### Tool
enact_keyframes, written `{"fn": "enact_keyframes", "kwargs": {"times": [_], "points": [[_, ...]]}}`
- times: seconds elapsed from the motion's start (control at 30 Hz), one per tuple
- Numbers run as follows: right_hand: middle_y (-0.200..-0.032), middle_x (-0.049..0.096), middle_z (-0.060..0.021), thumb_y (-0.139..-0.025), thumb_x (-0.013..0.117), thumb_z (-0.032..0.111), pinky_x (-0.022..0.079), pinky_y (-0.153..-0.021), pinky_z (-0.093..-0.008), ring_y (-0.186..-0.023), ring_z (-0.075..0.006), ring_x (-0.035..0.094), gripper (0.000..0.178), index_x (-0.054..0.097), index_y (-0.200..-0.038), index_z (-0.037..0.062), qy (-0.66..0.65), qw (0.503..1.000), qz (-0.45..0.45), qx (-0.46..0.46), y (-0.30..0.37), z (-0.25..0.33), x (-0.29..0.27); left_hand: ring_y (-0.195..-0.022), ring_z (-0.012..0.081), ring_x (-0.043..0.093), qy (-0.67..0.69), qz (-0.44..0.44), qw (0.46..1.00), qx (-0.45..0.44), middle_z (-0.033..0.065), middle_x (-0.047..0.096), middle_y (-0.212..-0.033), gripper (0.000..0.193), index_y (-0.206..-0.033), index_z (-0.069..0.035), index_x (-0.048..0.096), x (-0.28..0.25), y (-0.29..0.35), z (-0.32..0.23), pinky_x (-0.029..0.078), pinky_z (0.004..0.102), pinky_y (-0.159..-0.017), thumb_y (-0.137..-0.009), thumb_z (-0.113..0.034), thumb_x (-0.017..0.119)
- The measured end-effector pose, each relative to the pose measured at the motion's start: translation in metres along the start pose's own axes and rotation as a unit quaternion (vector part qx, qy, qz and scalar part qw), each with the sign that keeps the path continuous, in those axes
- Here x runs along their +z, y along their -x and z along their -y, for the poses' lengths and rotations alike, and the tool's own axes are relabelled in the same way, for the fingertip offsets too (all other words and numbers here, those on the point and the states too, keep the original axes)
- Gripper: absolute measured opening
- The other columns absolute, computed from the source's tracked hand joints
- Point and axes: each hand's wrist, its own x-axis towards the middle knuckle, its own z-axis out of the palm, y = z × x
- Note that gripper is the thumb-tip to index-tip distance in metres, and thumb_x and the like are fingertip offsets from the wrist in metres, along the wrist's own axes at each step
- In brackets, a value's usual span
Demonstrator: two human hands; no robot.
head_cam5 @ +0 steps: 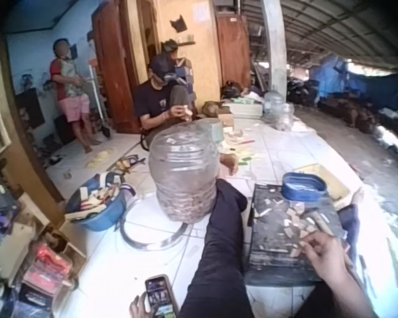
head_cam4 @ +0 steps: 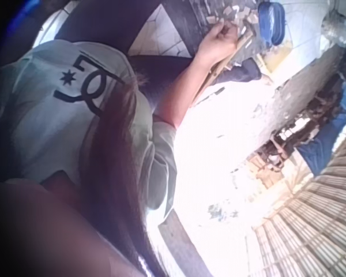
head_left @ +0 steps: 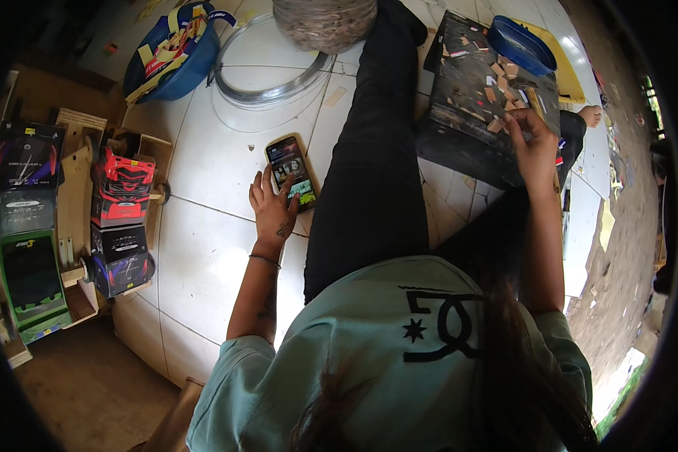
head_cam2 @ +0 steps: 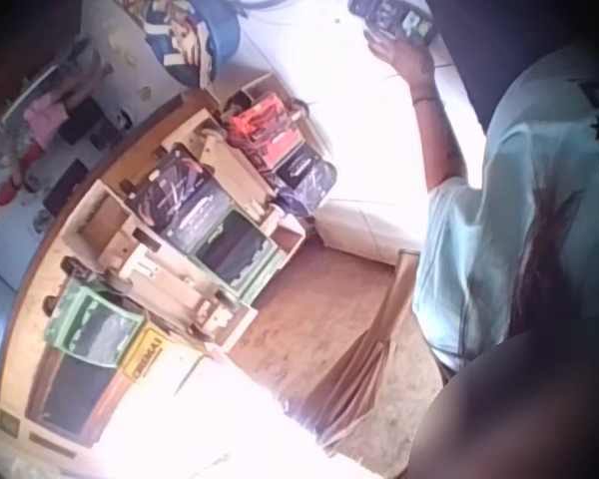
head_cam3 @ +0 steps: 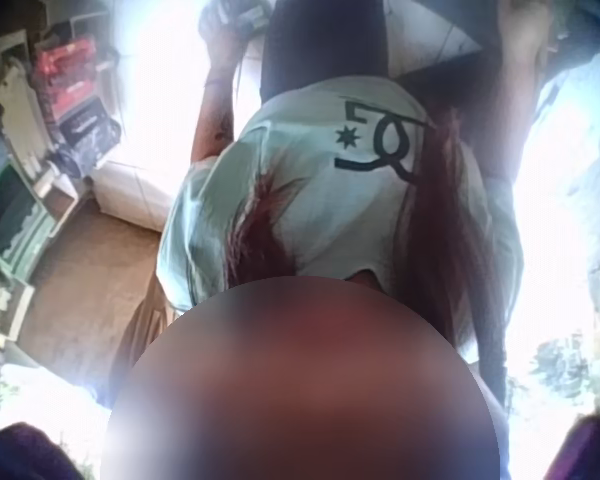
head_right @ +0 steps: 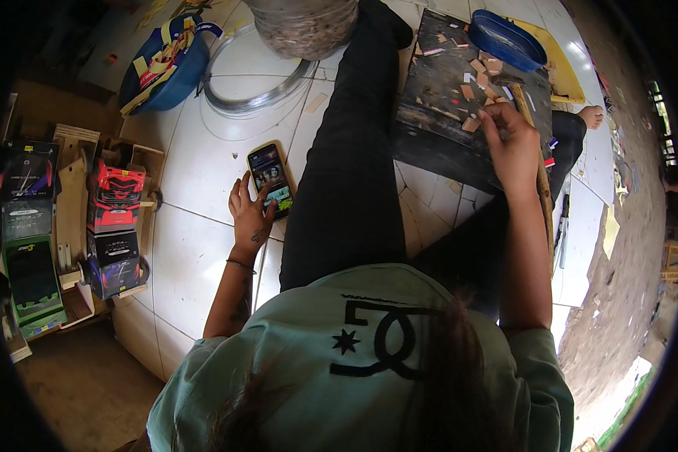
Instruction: The person sits on the floor and repeatedly splits small rectangular wooden pieces using a hammer and a chisel-like tool. They place the split pieces into a blue container and occasionally adjust the pieces on the work surface.
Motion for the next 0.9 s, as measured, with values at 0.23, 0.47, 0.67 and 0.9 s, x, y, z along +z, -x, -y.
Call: {"fn": "enact_keyframes", "kwargs": {"times": [0.23, 0.47, 0.67, 0.9], "points": [[-0.076, 0.070, -0.0099, -0.088, 0.068, 0.009, 0.051, -0.065, -0.0264, -0.066, -0.0128, 0.066, 0.009, 0.068, -0.093, 0.0010, -0.010, 1.000, 0.008, 0.010, 0.002, -0.002, -0.001, -0.142, 0.0387, 0.021, -0.018, 0.027, 0.999, -0.029, 0.0149, 0.026, -0.153, 0.045, -0.134, -0.022, 0.057, 0.005, 0.000, 0.001, 0.014, 0.0583, -0.115, -0.090, -0.033, 0.062], [-0.075, 0.070, -0.0099, -0.088, 0.068, 0.009, 0.050, -0.064, -0.0264, -0.065, -0.0117, 0.065, 0.009, 0.067, -0.092, 0.0002, 0.000, 1.000, 0.008, 0.013, 0.003, 0.001, -0.002, -0.143, 0.0389, 0.018, -0.033, 0.036, 0.998, -0.044, 0.0147, 0.023, -0.155, 0.048, -0.136, -0.023, 0.055, 0.011, -0.006, 0.004, 0.012, 0.0613, -0.114, -0.091, -0.037, 0.060], [-0.074, 0.069, -0.0094, -0.088, 0.068, 0.008, 0.050, -0.062, -0.0253, -0.063, -0.0113, 0.065, 0.009, 0.067, -0.091, -0.0004, -0.004, 1.000, 0.007, 0.006, 0.005, 0.003, -0.002, -0.144, 0.0390, 0.017, -0.056, 0.056, 0.995, -0.064, 0.0143, 0.021, -0.156, 0.048, -0.137, -0.024, 0.054, 0.015, -0.010, 0.002, 0.010, 0.0625, -0.113, -0.092, -0.041, 0.057], [-0.075, 0.070, -0.0095, -0.088, 0.069, 0.009, 0.050, -0.062, -0.0264, -0.064, -0.0135, 0.066, 0.009, 0.067, -0.091, -0.0004, -0.005, 1.000, 0.008, 0.004, 0.005, 0.002, -0.002, -0.143, 0.0401, 0.018, -0.016, -0.044, 0.995, -0.092, 0.0173, 0.023, -0.154, 0.055, -0.144, -0.025, 0.044, 0.018, -0.014, 0.011, 0.012, 0.0627, -0.113, -0.092, -0.038, 0.057]]}}
